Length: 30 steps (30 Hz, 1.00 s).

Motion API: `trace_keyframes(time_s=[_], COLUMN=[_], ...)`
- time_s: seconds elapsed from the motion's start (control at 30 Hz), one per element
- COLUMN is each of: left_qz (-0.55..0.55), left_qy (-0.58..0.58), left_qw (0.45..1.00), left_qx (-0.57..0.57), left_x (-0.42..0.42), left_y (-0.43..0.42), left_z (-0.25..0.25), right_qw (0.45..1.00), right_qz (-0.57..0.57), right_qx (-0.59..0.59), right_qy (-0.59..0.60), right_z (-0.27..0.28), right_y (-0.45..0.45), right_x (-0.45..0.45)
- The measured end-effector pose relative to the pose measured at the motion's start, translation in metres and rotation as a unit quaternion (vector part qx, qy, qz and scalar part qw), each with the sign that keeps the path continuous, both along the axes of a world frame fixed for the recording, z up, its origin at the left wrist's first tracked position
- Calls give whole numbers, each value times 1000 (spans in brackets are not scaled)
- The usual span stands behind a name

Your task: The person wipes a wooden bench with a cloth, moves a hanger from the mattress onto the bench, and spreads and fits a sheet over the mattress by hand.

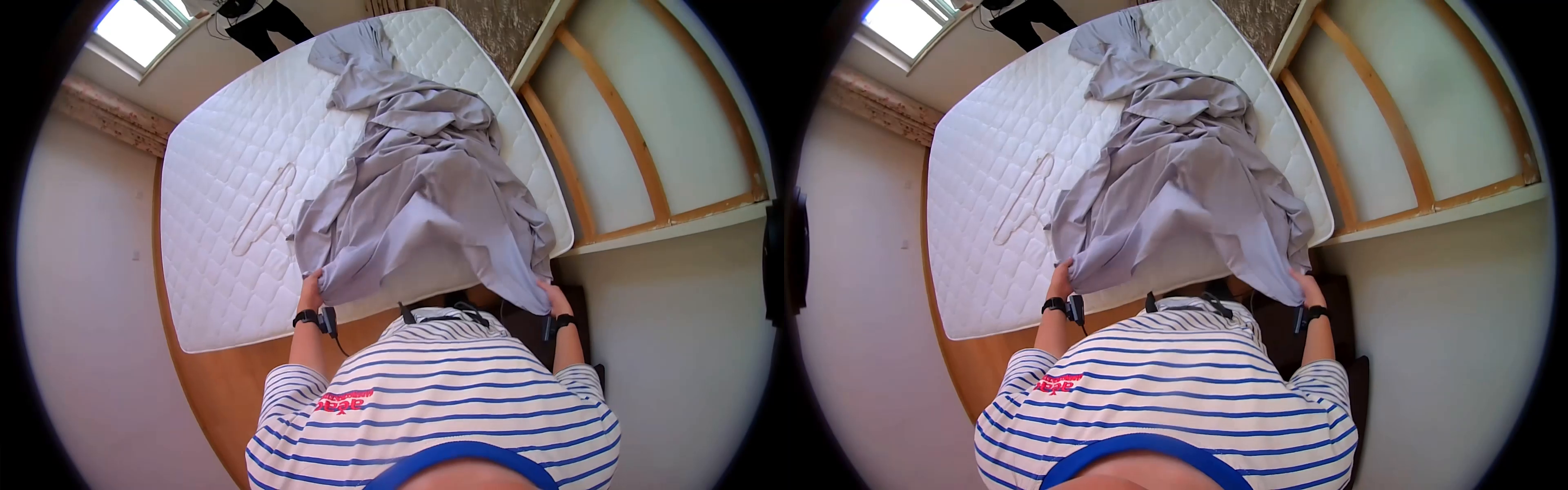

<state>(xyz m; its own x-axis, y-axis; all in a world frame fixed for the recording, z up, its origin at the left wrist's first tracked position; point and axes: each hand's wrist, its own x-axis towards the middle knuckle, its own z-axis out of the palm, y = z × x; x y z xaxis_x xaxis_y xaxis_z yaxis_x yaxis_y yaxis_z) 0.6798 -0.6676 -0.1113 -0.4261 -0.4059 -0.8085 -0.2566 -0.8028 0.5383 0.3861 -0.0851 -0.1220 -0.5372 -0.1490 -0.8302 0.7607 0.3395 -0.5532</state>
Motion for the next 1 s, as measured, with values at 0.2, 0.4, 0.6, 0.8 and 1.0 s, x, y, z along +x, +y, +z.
trace_keyframes(time_s=[0.2,0.4,0.6,0.8,1.0], left_qz=[-31,-54,-329,-33,218], left_qy=[-82,-238,-232,-173,-107], left_qw=[992,956,826,525,291], left_qx=[-95,161,-396,-833,-925], left_x=[58,113,24,-128,-27], left_y=[68,155,67,-262,-317], left_z=[-1,-62,-122,287,671], right_qw=[910,881,824,759,373], right_qz=[346,389,503,195,3], right_qx=[221,188,177,-71,-226], right_qy=[57,-191,191,618,900], right_z=[-37,-39,-93,348,756], right_y=[27,50,-69,-274,-106], right_x=[71,115,-38,-335,-274])
